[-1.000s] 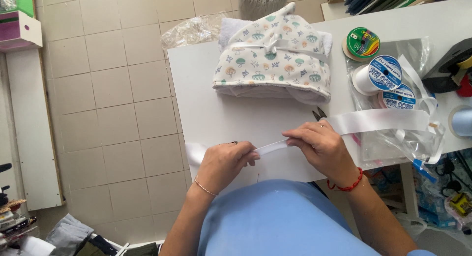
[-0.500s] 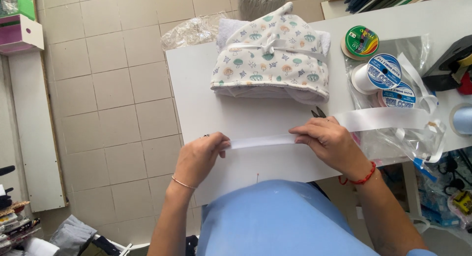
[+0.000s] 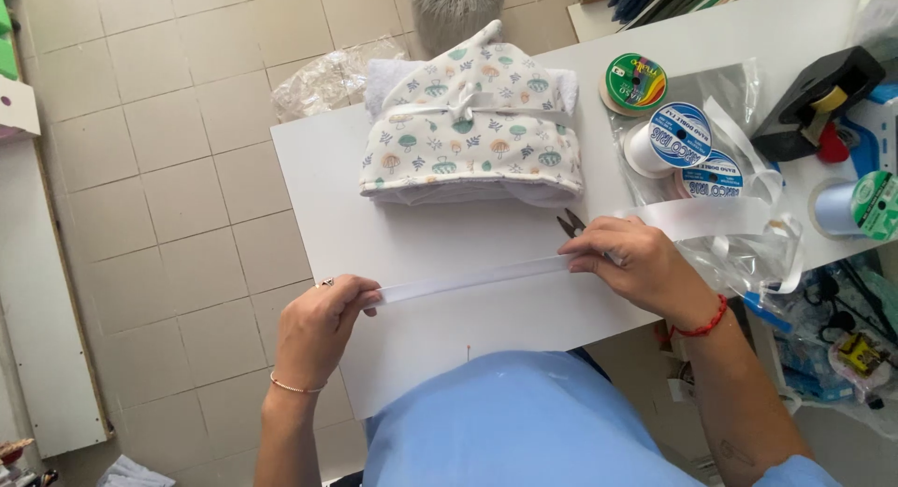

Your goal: Tying a decorative white ribbon around a folded patterned fabric item

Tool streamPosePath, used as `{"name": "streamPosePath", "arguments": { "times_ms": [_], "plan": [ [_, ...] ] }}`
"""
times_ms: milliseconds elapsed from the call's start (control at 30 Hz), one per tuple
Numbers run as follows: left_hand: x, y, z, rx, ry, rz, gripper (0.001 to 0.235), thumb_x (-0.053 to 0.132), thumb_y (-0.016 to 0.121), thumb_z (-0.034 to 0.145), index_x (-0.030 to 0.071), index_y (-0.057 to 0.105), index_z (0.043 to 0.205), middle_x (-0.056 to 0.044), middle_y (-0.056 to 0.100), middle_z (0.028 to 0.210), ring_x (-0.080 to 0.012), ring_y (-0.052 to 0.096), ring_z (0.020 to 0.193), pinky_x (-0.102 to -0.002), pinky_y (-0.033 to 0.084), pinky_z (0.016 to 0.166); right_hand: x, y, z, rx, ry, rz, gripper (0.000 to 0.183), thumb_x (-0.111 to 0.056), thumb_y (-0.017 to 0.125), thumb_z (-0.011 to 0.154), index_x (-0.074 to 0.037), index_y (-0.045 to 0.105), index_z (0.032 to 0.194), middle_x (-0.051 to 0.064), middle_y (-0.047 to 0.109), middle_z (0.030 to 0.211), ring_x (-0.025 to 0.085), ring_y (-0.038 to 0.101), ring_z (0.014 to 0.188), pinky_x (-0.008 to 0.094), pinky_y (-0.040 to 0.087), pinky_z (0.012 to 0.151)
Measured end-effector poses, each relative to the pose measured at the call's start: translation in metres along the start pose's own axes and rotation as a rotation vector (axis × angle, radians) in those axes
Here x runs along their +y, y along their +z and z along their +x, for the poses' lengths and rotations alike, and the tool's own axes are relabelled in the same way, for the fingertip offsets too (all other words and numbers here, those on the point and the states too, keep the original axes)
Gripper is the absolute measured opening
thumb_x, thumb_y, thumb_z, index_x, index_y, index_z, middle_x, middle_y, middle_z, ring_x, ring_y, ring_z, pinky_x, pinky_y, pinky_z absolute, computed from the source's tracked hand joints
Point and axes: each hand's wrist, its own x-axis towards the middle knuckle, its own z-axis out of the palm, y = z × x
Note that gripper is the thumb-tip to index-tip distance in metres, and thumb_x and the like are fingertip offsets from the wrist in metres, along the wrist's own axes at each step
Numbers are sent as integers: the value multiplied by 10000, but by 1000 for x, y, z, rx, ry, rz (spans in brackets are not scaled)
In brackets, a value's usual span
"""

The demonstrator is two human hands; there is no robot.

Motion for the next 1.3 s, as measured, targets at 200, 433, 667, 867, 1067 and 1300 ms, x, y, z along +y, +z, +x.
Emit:
{"name": "streamPosePath", "arguments": {
  "times_ms": [200,433,667,867,1067,1300],
  "plan": [
    [4,-4,0,44,59,-26,77,234,587,767,222,611,695,86,617,502,-138,571,511,-239,462,529,-10,-6,4,35,47,44,106,-74,686,673,-94,669,776,35,656,638,163,621,585,274,446,637],
    [-4,-1,-1,32,25,-59,76,236,570,788,208,607,728,66,622,509,-159,580,520,-259,472,543,-13,-12,5,30,131,87,79,-50,668,692,-82,680,763,60,664,657,167,634,606,269,484,631],
    [-9,-8,9,-138,-95,-206,91,176,544,801,124,614,774,-42,638,525,-241,596,532,-328,467,551,5,-10,6,3,307,189,76,-36,648,714,-36,666,788,123,644,715,212,621,679,325,485,661],
    [-7,-29,32,-307,-275,-92,110,207,538,814,134,618,837,-122,654,657,-332,598,644,-401,458,630,5,-17,14,-131,571,276,131,-137,614,776,-41,676,840,123,646,711,185,549,699,318,448,658],
    [-8,-31,63,-400,-407,66,143,269,522,832,184,633,860,-77,660,765,-298,597,767,-375,444,695,26,-7,30,-96,657,191,201,-181,628,775,-30,670,902,189,653,800,255,594,740,318,431,644],
    [-14,-28,100,-534,-459,305,176,370,521,810,252,634,874,-34,663,831,-268,603,868,-358,446,756,69,10,50,-162,719,-56,251,-317,638,721,-137,691,888,69,671,834,244,607,870,344,457,739]
  ]
}}
